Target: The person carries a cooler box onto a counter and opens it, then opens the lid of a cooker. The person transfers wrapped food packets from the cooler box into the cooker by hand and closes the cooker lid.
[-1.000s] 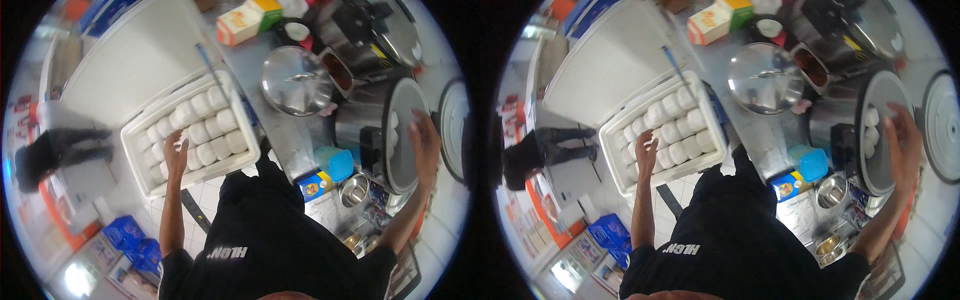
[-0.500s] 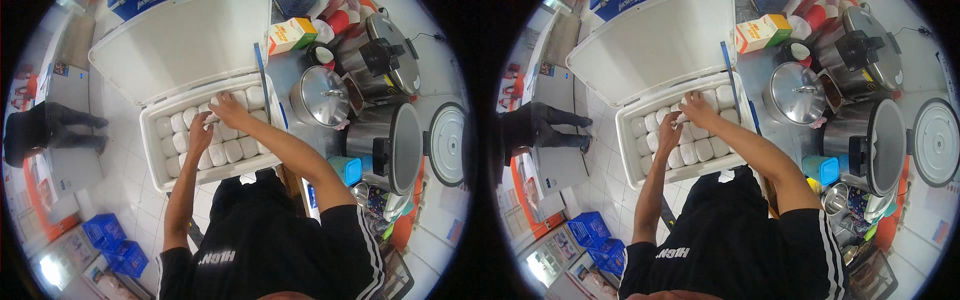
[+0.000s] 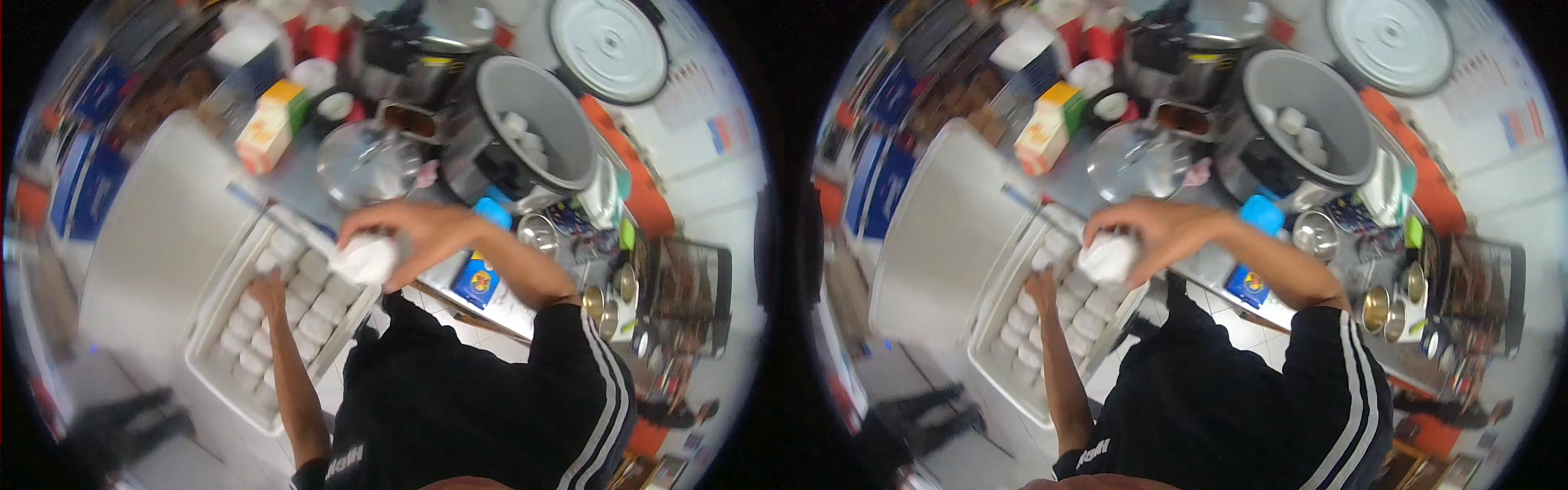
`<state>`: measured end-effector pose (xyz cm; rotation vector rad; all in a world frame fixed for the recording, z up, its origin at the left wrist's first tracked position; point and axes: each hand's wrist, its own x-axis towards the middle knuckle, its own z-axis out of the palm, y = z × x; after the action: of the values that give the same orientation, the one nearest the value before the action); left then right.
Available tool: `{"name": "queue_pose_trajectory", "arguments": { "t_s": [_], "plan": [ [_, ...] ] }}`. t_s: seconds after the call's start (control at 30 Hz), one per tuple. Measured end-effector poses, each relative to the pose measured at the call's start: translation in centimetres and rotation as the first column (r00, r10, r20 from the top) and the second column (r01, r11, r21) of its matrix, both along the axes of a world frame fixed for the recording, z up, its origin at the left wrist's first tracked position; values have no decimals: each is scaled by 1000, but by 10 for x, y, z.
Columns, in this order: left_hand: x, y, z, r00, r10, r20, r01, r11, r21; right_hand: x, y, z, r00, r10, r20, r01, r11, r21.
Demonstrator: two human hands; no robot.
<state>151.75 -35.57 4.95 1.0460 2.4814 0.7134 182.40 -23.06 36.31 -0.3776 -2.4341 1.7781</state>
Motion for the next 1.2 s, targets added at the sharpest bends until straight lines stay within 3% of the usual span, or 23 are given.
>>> {"name": "queue_pose_trajectory", "arguments": {
  "t_s": [0.03,0.07,0.1,0.13,0.2,0.23,0.3,0.37,0.4,0.43,0.47,0.5,0.57,0.7,0.77,0.8,0.87,1.0,1.03,1.07,1.2],
  "plan": [
    [8,6,7,994,43,100,-52,995,89,39,16,24,996,-79,-34,83,987,139],
    [15,8,11,975,86,204,-120,979,163,76,30,54,974,-218,57,207,966,158],
    [17,10,-1,977,134,163,-170,958,230,109,49,70,952,-302,-50,301,893,333],
    [15,12,-13,974,189,126,-219,929,298,140,64,86,890,-454,41,411,838,360],
    [14,10,-5,910,256,325,-354,889,292,193,112,88,753,-636,168,468,698,543],
    [16,11,-1,918,237,318,-335,892,303,219,142,73,673,-701,236,456,644,614],
    [20,15,11,909,339,243,-404,862,307,254,194,44,502,-673,544,502,739,450],
    [30,17,30,890,335,309,-429,844,321,284,244,-5,387,-632,672,428,768,476],
    [38,18,42,859,342,382,-472,818,329,294,258,-29,390,-636,665,430,765,480],
    [45,18,52,859,341,381,-473,815,336,302,273,-56,448,-652,611,202,740,642],
    [51,15,61,801,330,500,-532,776,340,309,283,-78,512,-646,567,-27,647,762],
    [56,10,67,732,309,607,-587,738,332,316,286,-98,515,-643,567,-20,652,758],
    [62,4,73,715,308,628,-606,721,335,327,284,-128,645,-660,386,92,568,818],
    [84,-1,93,720,264,642,-590,719,367,324,287,-131,648,-658,384,95,570,816],
    [98,6,113,741,271,614,-569,738,362,318,281,-133,494,-721,486,-34,543,839],
    [105,8,121,755,268,598,-559,741,373,319,279,-132,493,-714,497,-35,554,832],
    [115,13,135,772,271,575,-544,751,376,319,273,-133,455,-707,541,-213,503,838],
    [128,27,159,810,248,532,-470,817,335,317,280,-141,418,-732,538,-219,493,842],
    [130,31,163,828,240,507,-438,842,316,318,279,-146,479,-739,473,-186,442,878],
    [132,35,165,826,240,509,-437,844,310,320,278,-151,535,-740,407,-150,391,908],
    [141,51,175,783,194,591,-469,808,356,331,264,-149,493,-767,411,-138,397,907]
  ]
}}
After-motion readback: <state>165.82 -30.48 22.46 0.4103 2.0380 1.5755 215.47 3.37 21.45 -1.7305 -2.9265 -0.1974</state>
